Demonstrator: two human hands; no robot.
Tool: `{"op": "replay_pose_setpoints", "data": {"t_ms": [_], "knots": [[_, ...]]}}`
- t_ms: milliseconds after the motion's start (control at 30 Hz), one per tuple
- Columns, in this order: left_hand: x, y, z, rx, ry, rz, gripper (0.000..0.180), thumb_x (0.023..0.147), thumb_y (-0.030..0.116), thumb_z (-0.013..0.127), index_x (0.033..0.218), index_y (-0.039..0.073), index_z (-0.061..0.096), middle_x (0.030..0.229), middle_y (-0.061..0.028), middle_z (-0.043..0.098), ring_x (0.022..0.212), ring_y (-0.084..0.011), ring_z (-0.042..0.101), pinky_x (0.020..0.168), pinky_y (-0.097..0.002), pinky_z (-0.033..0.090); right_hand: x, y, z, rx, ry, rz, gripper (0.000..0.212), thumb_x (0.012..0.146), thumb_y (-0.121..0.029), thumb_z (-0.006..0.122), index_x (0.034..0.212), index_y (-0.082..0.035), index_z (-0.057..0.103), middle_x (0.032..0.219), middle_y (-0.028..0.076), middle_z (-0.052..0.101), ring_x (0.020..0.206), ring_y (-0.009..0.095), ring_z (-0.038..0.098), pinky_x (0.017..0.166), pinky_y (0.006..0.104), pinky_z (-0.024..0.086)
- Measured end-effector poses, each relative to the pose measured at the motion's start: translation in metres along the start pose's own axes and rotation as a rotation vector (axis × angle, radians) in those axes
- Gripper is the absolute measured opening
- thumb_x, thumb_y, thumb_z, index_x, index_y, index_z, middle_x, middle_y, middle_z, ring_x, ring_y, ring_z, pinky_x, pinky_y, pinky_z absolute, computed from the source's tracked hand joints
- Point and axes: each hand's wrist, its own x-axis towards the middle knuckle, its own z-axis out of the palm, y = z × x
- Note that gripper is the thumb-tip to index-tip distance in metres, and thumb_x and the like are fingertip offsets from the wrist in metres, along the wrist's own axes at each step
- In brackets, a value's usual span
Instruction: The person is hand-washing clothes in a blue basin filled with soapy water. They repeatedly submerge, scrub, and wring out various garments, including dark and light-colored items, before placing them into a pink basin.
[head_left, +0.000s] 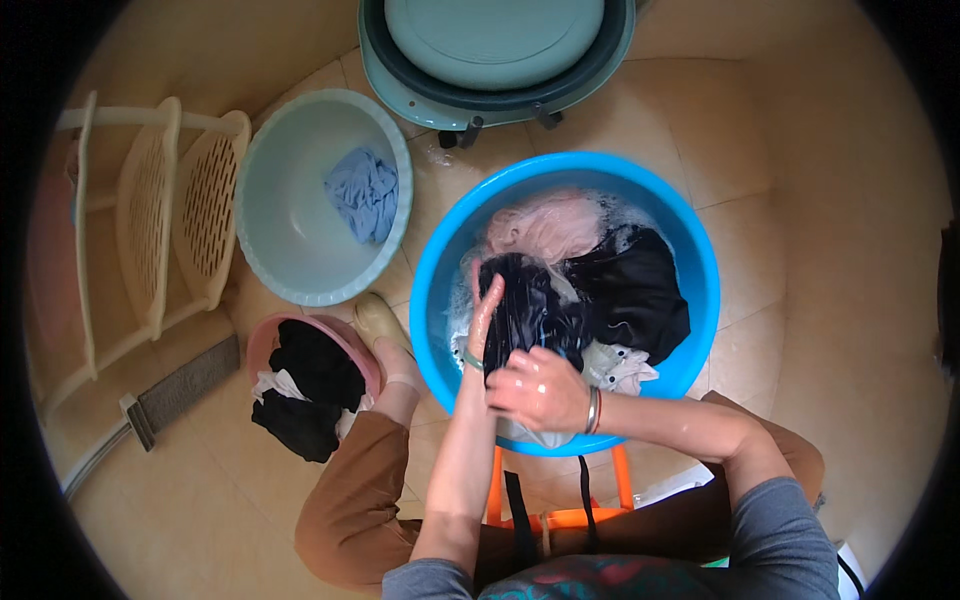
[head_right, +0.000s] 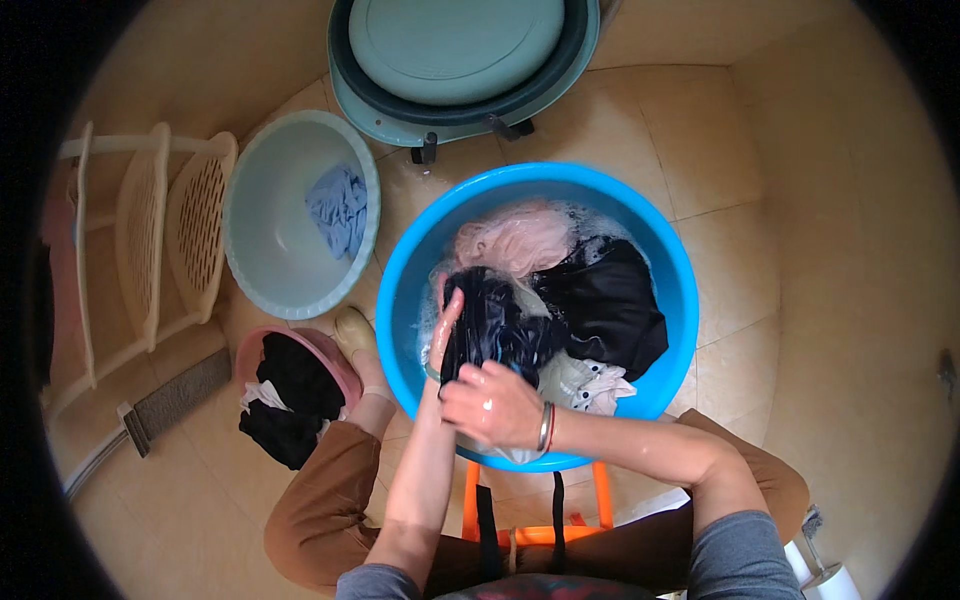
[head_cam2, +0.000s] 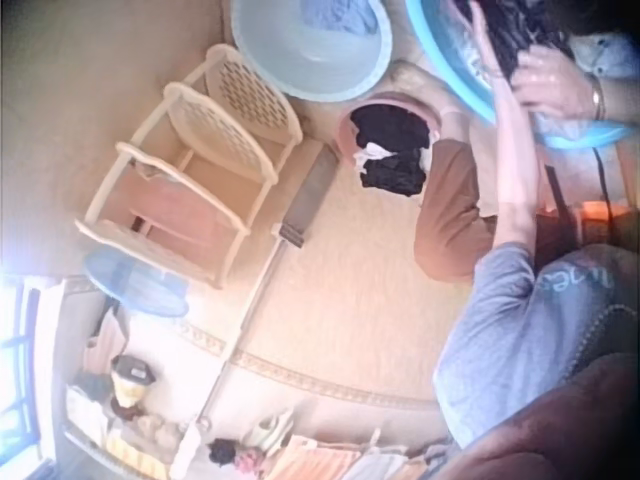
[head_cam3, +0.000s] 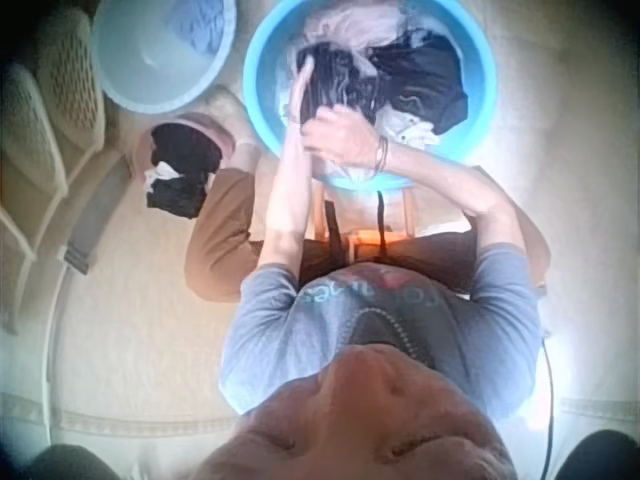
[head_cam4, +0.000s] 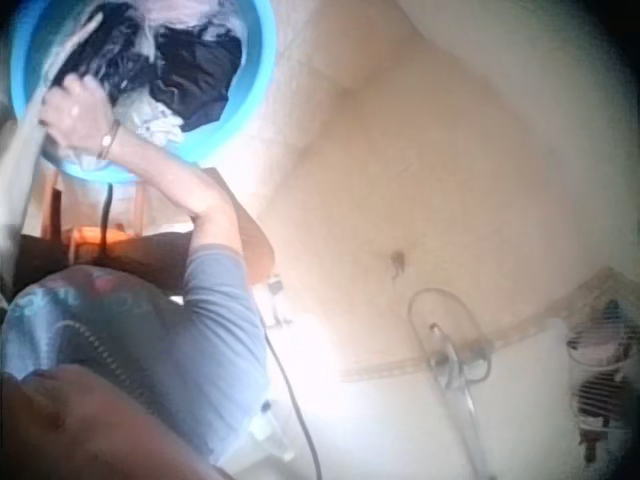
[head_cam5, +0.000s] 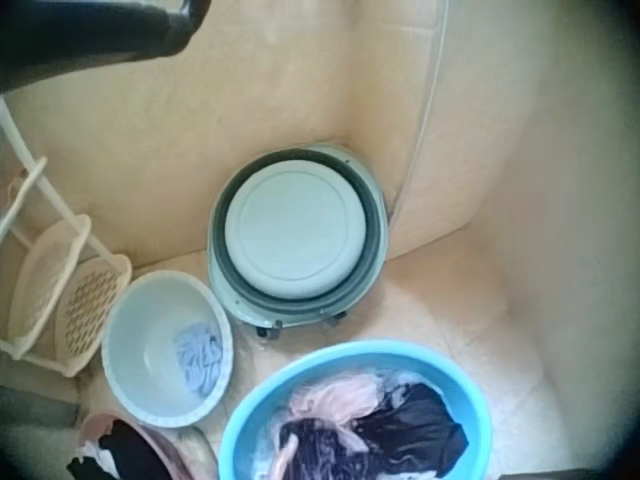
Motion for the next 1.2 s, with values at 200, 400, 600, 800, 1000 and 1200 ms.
{"op": "replay_pose_setpoints", "data": {"t_ms": [200, 400, 600, 800, 1000, 1200], "knots": [[-0.024, -0.020, 0.018, -0.174, 0.020, 0.063, 0.049, 0.097, 0.030, 0.056, 0.139, 0.011, 0.040, 0.127, -0.0103, 0.054, 0.109, -0.0224, 0.059, 0.092, -0.0363, 0.051, 0.024, -0.013, -0.009, -0.139, 0.172, 0.122, 0.025, 0.071, -0.035, 0.074, 0.088, -0.018, 0.068, 0.097, -0.002, 0.062, 0.084, 0.017, 0.054, 0.068, 0.0312, 0.042], [-0.040, -0.047, 0.000, -0.248, 0.194, 0.087, 0.045, 0.097, 0.032, 0.055, 0.134, 0.007, 0.047, 0.124, -0.0092, 0.057, 0.108, -0.0212, 0.060, 0.092, -0.0354, 0.051, 0.041, 0.047, 0.004, -0.171, 0.348, 0.261, 0.016, 0.073, -0.022, 0.070, 0.063, -0.014, 0.060, 0.072, 0.004, 0.058, 0.070, 0.023, 0.059, 0.054, 0.0369, 0.048], [-0.034, -0.030, 0.017, 0.196, 0.389, 0.093, 0.058, 0.093, 0.038, 0.061, 0.133, -0.001, 0.046, 0.129, -0.0101, 0.054, 0.115, -0.0204, 0.053, 0.101, -0.0331, 0.042, 0.013, 0.146, 0.004, -0.335, 0.347, 0.523, 0.013, 0.079, -0.020, 0.065, 0.069, -0.011, 0.065, 0.074, 0.005, 0.061, 0.073, 0.026, 0.062, 0.060, 0.0411, 0.053], [-0.004, -0.021, -0.020, 0.475, 0.593, 0.362, 0.074, 0.090, 0.031, 0.068, 0.147, 0.007, 0.028, 0.143, -0.0162, 0.038, 0.126, -0.0257, 0.042, 0.106, -0.0365, 0.035, -0.002, 0.137, 0.022, -0.380, 0.166, 0.437, 0.044, 0.082, -0.028, 0.067, 0.121, -0.011, 0.057, 0.122, 0.009, 0.053, 0.107, 0.032, 0.051, 0.090, 0.0451, 0.041], [0.040, -0.035, -0.069, 1.186, 0.548, 0.251, 0.058, 0.091, 0.034, 0.063, 0.135, -0.002, 0.047, 0.130, -0.0209, 0.056, 0.118, -0.0303, 0.055, 0.100, -0.0353, 0.041, -0.009, 0.159, 0.057, -0.407, -0.307, 0.521, 0.038, 0.081, -0.021, 0.065, 0.118, -0.015, 0.062, 0.122, 0.010, 0.057, 0.106, 0.034, 0.055, 0.084, 0.0473, 0.047], [0.074, -0.031, -0.102, 0.389, 0.434, -0.031, 0.052, 0.092, 0.038, 0.062, 0.129, 0.004, 0.053, 0.124, -0.0107, 0.061, 0.110, -0.0248, 0.060, 0.094, -0.0377, 0.047, 0.023, 0.176, 0.078, -0.226, -0.175, 0.705, 0.022, 0.083, -0.021, 0.062, 0.099, -0.006, 0.065, 0.101, 0.016, 0.062, 0.098, 0.038, 0.058, 0.081, 0.0438, 0.050]]}}
